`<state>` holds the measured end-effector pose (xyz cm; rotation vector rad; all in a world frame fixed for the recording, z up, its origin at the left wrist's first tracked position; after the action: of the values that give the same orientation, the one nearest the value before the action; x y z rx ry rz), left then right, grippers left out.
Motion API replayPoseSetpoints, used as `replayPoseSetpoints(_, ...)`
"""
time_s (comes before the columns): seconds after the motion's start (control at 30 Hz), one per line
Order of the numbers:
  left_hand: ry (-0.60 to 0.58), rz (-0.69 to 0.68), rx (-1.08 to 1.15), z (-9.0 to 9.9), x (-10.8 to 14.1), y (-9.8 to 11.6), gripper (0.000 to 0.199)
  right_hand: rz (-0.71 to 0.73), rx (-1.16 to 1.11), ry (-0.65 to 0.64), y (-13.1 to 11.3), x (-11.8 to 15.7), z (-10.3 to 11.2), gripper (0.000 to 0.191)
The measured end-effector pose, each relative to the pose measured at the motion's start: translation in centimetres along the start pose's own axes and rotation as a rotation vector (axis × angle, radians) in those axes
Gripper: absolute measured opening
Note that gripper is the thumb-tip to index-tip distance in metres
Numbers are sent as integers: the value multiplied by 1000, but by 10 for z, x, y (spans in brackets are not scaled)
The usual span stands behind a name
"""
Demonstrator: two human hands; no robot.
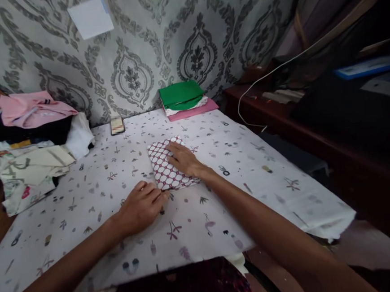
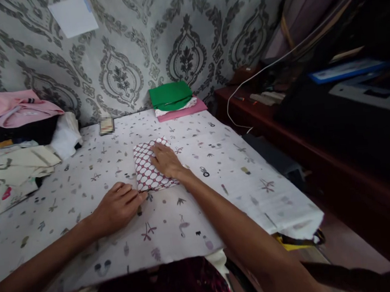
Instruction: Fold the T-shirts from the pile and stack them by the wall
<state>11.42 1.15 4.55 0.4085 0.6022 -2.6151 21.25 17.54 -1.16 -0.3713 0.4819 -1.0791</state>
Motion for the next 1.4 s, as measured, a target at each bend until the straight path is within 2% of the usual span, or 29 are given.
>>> replayPoseSetpoints(0.17, -179, 66, -177, -26, 3, 2, 29, 1, 53, -8, -4, 1, -1, 51)
replayPoseSetpoints(0.3, -324, 215, 5, -40, 10, -3, 29, -12, 68, -11, -5, 3, -1, 51)
replayPoseSetpoints(0.4, -359, 321, 190, -39, 18, -8, 23, -8, 43, -7, -7, 3, 2, 50)
replayPoseSetpoints(0.5, -360, 377, 264, -33, 22, -23, 22, -8, 15, 2, -11, 4, 7, 48)
replayPoseSetpoints(0.63, -303, 448, 195, -32, 19, -71, 28, 34, 20, 66, -36, 19, 24, 36)
replayPoseSetpoints(0.73, -291, 422, 196, -50, 10, -108, 42, 144, 81, -1, -66, 45, 25, 34)
replayPoseSetpoints(0.8, -309, 350, 238, -68, 2, -124, 48, 187, 122, -82, -78, 65, 21, 44)
replayPoseSetpoints(0.9, -348, 236, 303, -92, -10, -139, 49, 213, 164, -146, -80, 89, 19, 54)
replayPoseSetpoints(1.0, -342, 189, 360, -106, -23, -151, 47, 234, 138, -156, -74, 99, 25, 56)
replayPoseSetpoints(1.07, -327, 214, 389, -112, -30, -159, 44, 253, 106, -165, -71, 100, 28, 59)
replayPoseSetpoints(1.17, -315, 285, 410, -119, -34, -169, 39, 265, 130, -153, -70, 96, 30, 52)
replayPoseSetpoints(1.4, -209, 491, 582, -121, -24, -188, 31, 200, 235, -72, -63, 89, 24, 36)
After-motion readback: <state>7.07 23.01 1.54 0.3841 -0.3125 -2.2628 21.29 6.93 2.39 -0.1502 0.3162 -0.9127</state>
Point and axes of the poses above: each hand's wrist, its own x-axis away from the middle knuckle, its own z-axis out of the back of the hand, y = z × x, the point moved 9 cm from there along -x, towards the middle knuckle, and after that the axes turned 1 degree about -x, right-handed, at the moved point
